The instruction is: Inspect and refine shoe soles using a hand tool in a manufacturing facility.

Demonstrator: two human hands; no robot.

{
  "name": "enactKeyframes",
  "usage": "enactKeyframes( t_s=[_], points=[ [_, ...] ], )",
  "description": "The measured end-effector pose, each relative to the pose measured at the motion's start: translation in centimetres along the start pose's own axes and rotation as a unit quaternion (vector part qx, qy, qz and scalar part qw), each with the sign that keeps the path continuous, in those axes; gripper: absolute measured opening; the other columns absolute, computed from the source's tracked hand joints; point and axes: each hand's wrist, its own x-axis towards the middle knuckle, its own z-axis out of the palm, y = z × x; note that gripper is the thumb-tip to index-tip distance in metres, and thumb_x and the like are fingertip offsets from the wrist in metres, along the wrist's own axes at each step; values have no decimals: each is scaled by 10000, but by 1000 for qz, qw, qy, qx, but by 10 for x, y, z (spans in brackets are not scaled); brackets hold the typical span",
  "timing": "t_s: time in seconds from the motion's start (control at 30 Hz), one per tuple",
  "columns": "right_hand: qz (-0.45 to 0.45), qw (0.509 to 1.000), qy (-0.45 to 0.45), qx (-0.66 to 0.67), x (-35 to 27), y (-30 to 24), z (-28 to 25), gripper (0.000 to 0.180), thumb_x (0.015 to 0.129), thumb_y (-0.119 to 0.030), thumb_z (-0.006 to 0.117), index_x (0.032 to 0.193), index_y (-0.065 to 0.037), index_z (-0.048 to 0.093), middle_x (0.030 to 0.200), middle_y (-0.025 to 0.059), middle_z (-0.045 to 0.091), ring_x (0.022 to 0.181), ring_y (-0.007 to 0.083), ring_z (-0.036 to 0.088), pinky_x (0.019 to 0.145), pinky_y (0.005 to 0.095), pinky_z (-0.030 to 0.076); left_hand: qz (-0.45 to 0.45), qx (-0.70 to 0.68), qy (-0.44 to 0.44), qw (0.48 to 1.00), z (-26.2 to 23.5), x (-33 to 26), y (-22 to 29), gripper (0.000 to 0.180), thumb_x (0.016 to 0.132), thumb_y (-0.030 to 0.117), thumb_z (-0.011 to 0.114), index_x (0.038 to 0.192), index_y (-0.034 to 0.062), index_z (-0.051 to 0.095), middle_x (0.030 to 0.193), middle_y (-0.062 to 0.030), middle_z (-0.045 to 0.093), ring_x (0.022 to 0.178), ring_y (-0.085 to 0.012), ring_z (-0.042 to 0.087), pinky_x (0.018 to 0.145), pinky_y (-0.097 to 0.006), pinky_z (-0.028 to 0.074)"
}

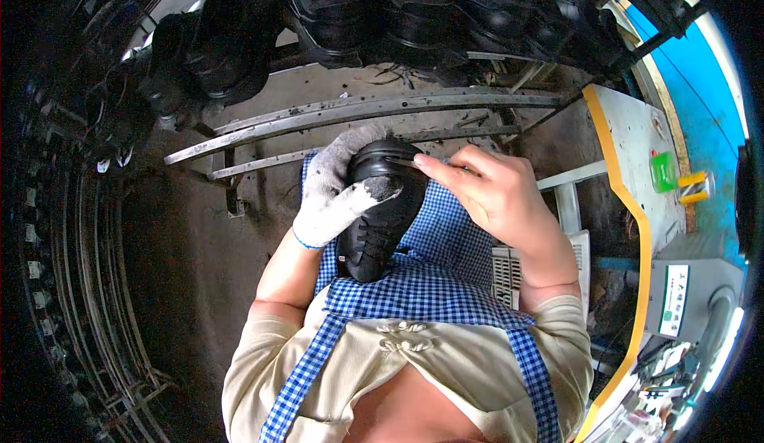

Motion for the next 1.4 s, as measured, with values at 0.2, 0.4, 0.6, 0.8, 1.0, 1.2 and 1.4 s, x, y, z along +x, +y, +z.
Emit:
enactKeyframes(
  t_s=[0.2,0.4,0.6,0.8,1.0,1.2,1.4],
  points=[
    [9,999,-11,-29,-6,-8,0,416,748,23,624,1139,-115,652,724,89,537,579,217,561,514,329,462,18,46,-3,999,0,-5,-4,643,712,276,770,1211,-38,514,1108,-121,614,1025,-188,580,916,-319,451],
    [21,1000,-8,-11,-7,-6,2,408,748,26,635,1132,-110,655,711,90,526,565,210,550,500,325,448,11,27,-8,1000,2,-6,-2,615,726,236,762,1217,-35,508,1111,-119,611,1032,-185,578,924,-317,446],
    [30,999,-15,-33,-6,-1,-12,393,739,11,651,1102,-137,675,704,82,539,545,209,549,487,323,442,-12,-33,-9,999,1,-3,-1,608,728,225,763,1217,-28,505,1119,-113,605,1031,-179,576,922,-316,448],
    [19,1000,-2,-20,-2,1,-10,383,727,-3,667,1084,-141,683,694,77,552,532,205,550,480,318,444,-36,-12,-5,999,2,-4,-3,676,678,269,781,1226,-10,502,1131,-106,598,1049,-191,564,938,-323,438],
    [-14,1000,12,0,8,9,-8,389,687,-40,710,1071,-92,672,704,58,569,520,191,564,468,302,454,-3,-9,-30,999,0,-2,-7,625,733,264,757,1222,-29,501,1111,-114,604,1030,-183,571,916,-314,448],
    [-146,985,-68,-69,18,18,-14,245,691,-52,672,935,-61,654,776,31,576,609,176,601,486,299,489,-32,26,-96,995,8,7,-1,650,742,338,727,1223,-35,499,1086,-99,597,1010,-163,553,916,-312,439],
    [-178,955,-203,-122,31,12,-34,87,778,-131,532,807,-60,573,758,63,533,644,222,607,523,338,512,-77,-43,-157,984,24,6,2,670,753,411,722,1213,-28,512,1057,-83,596,970,-144,553,881,-291,445]
  ],
)
